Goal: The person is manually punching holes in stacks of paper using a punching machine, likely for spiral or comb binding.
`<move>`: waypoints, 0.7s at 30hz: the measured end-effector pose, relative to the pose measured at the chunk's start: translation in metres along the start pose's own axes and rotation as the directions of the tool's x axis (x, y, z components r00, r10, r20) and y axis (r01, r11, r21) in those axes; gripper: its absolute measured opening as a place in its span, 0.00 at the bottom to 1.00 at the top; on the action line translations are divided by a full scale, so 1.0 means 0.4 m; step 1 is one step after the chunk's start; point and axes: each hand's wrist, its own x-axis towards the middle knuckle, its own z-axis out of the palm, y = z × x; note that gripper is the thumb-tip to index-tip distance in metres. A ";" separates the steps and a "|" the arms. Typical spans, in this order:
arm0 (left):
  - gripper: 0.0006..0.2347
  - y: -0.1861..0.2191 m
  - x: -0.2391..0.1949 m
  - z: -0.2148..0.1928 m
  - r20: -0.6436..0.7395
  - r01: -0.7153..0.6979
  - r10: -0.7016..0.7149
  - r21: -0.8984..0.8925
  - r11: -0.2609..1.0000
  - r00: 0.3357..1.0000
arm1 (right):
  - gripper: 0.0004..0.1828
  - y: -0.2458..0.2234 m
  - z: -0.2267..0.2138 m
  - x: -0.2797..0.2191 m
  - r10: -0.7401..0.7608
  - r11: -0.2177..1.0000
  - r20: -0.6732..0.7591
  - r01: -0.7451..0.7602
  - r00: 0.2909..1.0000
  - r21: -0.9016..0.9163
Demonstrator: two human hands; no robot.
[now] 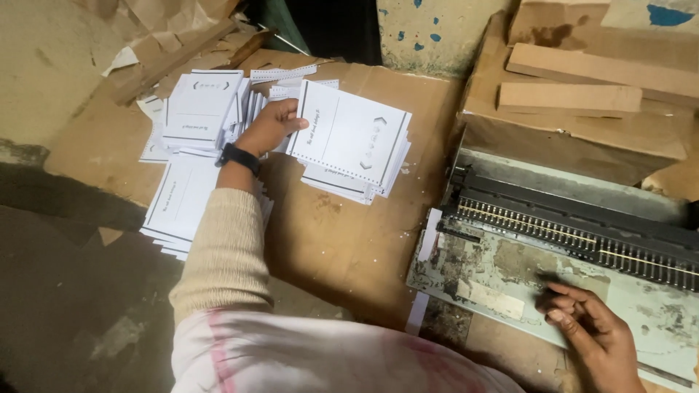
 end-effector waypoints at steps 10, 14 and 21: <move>0.08 0.097 -0.101 0.015 -0.103 -0.037 0.031 -0.054 0.998 0.994 | 0.20 -0.021 0.002 -0.008 -0.033 0.999 -0.005 0.032 0.999 -0.027; 0.06 0.135 -0.139 0.022 -0.176 -0.028 0.020 -0.042 0.999 0.984 | 0.18 -0.045 0.010 -0.011 -0.011 0.999 -0.013 0.012 1.000 0.039; 0.12 0.201 -0.193 0.033 -0.271 0.031 -0.018 0.047 0.998 0.962 | 0.12 -0.017 0.002 -0.012 -0.065 0.998 -0.007 0.065 0.998 0.007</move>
